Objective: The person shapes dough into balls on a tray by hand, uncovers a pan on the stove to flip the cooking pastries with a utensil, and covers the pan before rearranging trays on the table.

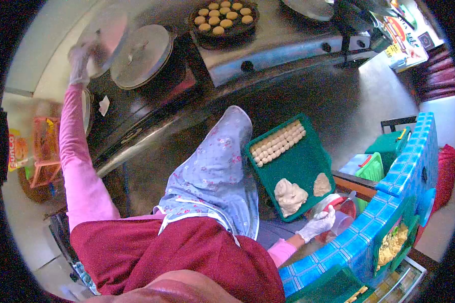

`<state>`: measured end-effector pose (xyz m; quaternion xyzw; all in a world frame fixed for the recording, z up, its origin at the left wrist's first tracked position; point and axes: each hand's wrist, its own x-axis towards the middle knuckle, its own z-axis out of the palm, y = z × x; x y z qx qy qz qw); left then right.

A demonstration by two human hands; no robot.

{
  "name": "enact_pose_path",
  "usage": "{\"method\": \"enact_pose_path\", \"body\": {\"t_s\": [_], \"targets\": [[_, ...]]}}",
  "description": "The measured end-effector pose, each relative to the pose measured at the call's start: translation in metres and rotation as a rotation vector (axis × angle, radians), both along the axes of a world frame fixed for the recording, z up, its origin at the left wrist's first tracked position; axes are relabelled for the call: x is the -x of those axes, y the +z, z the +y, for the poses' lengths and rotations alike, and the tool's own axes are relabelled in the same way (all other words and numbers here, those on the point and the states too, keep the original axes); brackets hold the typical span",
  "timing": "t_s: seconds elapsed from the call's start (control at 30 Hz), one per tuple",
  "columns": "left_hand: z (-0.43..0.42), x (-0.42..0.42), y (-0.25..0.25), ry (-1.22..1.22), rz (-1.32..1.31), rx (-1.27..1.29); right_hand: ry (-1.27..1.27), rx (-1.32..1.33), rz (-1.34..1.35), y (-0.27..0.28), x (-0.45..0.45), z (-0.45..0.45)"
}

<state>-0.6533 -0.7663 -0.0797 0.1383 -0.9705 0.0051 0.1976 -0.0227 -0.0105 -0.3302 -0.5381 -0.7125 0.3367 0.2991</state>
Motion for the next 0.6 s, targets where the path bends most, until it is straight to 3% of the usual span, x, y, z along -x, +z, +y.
{"method": "enact_pose_path", "body": {"t_s": [0.1,0.17,0.23,0.37,0.4,0.5,0.53,0.6], "targets": [[0.130,-0.025,-0.008,-0.641,0.238,-0.871,0.044,0.041,0.078,0.005,0.008,0.000],[0.199,-0.013,-0.022,-0.674,0.135,-0.960,0.075,0.142,0.220,0.008,0.010,-0.004],[0.258,0.008,-0.041,-0.683,0.050,-1.025,0.002,0.441,0.563,0.041,0.035,-0.034],[0.336,0.056,-0.080,-0.666,-0.020,-1.059,0.142,0.038,0.297,0.054,0.047,-0.061],[0.348,0.066,-0.089,-0.657,-0.028,-1.058,0.118,0.236,0.466,0.065,0.047,-0.069],[0.373,0.086,-0.111,-0.627,-0.035,-1.043,0.170,-0.048,0.186,0.064,0.046,-0.077],[0.379,0.092,-0.116,-0.619,-0.038,-1.036,0.039,0.269,0.433,0.068,0.046,-0.079],[0.388,0.098,-0.124,-0.605,-0.040,-1.019,-0.007,0.318,0.476,0.068,0.052,-0.081]]}}
